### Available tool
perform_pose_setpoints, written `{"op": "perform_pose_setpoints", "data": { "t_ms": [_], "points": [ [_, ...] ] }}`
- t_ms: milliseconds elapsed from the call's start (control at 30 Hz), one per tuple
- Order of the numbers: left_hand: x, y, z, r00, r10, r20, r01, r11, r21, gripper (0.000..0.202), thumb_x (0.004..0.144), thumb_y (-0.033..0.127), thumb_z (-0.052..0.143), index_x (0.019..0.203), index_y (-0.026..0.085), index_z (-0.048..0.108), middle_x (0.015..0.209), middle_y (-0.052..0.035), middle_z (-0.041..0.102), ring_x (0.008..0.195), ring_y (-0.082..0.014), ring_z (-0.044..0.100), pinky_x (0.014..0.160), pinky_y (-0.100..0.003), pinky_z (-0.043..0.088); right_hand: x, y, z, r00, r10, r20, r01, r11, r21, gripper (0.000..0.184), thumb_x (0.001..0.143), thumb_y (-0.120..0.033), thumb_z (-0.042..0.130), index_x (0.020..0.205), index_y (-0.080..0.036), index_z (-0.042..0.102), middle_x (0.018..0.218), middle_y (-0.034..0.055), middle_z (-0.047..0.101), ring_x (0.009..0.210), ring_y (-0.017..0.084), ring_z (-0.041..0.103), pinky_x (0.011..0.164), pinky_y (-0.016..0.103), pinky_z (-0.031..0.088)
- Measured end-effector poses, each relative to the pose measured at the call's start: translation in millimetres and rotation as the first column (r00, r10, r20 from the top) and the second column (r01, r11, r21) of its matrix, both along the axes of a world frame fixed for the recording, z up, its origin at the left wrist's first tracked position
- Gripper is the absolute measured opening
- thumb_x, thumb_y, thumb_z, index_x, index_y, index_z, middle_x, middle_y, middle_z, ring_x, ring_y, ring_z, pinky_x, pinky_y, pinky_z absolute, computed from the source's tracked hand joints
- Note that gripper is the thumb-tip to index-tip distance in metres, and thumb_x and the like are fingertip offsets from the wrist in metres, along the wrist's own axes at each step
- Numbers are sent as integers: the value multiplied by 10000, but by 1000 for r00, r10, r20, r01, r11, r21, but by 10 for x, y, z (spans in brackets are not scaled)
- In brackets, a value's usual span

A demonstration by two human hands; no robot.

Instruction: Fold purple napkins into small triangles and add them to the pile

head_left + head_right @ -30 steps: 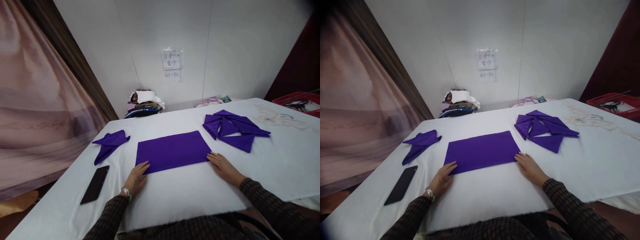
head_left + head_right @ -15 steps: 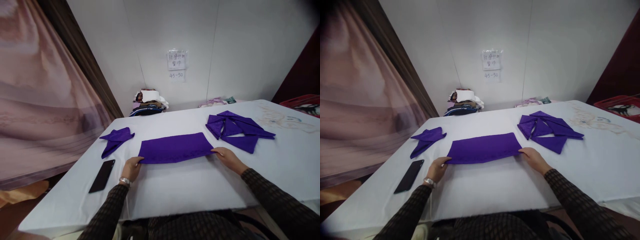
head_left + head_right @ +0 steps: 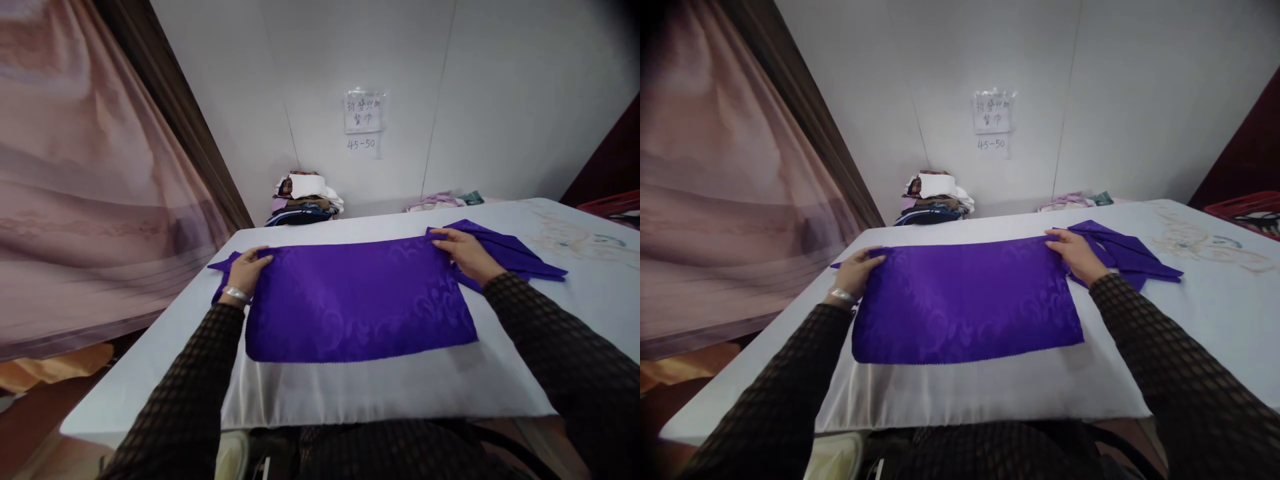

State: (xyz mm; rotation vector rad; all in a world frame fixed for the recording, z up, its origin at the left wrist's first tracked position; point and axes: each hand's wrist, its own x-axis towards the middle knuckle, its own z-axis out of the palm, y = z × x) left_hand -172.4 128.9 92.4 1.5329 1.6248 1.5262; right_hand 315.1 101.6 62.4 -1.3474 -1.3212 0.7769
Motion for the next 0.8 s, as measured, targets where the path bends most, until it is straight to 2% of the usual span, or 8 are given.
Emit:
{"op": "perform_pose_setpoints", "data": {
  "t_ms": [133, 267, 367, 433, 500, 567, 700, 800],
  "points": [
    [4, 360, -502, 984, 48, -174, -96, 957, -275, 459, 653, 258, 665, 1086, 108, 631, 900, -69, 701, 848, -185, 644, 796, -309, 514, -102, 452, -425, 976, -81, 204, 103, 989, -101, 445, 726, -314, 601, 1126, -119, 613, 782, 48, 652, 683, 179, 613, 596, 298, 503],
    [111, 337, -894, 961, 65, -270, -155, 932, -327, 475, 734, 237, 601, 1188, 102, 566, 1096, -149, 666, 1012, -255, 622, 913, -394, 469, -304, 593, -756, 852, -80, 517, 144, 986, -86, 548, 756, -310, 564, 1254, -83, 534, 1152, 181, 621, 1100, 301, 555, 937, 441, 430],
    [362, 169, -1144, 920, -63, -388, -66, 949, -309, 462, 787, 285, 570, 1219, 123, 552, 1273, -141, 577, 1195, -256, 514, 1043, -388, 364, -711, 472, -915, 688, 68, 723, -89, 996, -8, 577, 823, -348, 485, 1343, -101, 452, 1385, 170, 455, 1315, 293, 352, 1084, 454, 260],
    [593, 54, -1285, 742, -285, -606, 112, 945, -307, 470, 846, 337, 500, 1267, 128, 515, 1370, -129, 492, 1286, -229, 421, 1094, -365, 295, -1105, 346, -984, 563, 236, 792, -301, 951, -70, 586, 862, -412, 440, 1366, -114, 424, 1440, 152, 387, 1356, 273, 282, 1100, 444, 222],
    [813, -19, -1383, 561, -392, -729, 180, 917, -355, 496, 889, 381, 423, 1326, 147, 457, 1451, -117, 386, 1352, -231, 318, 1115, -407, 245, -1523, 249, -1026, 473, 339, 813, -418, 899, -131, 611, 893, -479, 387, 1404, -143, 369, 1482, 135, 317, 1383, 272, 216, 1104, 478, 178],
    [963, -34, -1433, 462, -417, -782, 153, 907, -393, 527, 910, 417, 368, 1372, 167, 399, 1495, -111, 306, 1388, -244, 236, 1121, -464, 198, -1882, 220, -1055, 421, 399, 814, -477, 861, -175, 643, 908, -513, 353, 1427, -136, 321, 1498, 143, 278, 1393, 273, 179, 1105, 495, 150],
    [1015, 43, -1464, 424, -412, -806, 46, 899, -436, 601, 906, 524, 294, 1411, 202, 339, 1517, -100, 250, 1406, -266, 170, 1113, -536, 138, -2142, 356, -1129, 369, 444, 817, -497, 837, -230, 660, 917, -559, 303, 1428, -141, 315, 1500, 139, 275, 1395, 268, 173, 1106, 516, 117],
    [965, 94, -1501, 431, -412, -803, 35, 897, -441, 650, 893, 585, 244, 1420, 212, 327, 1521, -89, 242, 1407, -269, 165, 1115, -539, 122, -1786, 513, -1195, 369, 415, 832, -445, 864, -234, 649, 914, -585, 289, 1417, -178, 340, 1501, 115, 284, 1391, 262, 190, 1100, 531, 113]
  ]
}}
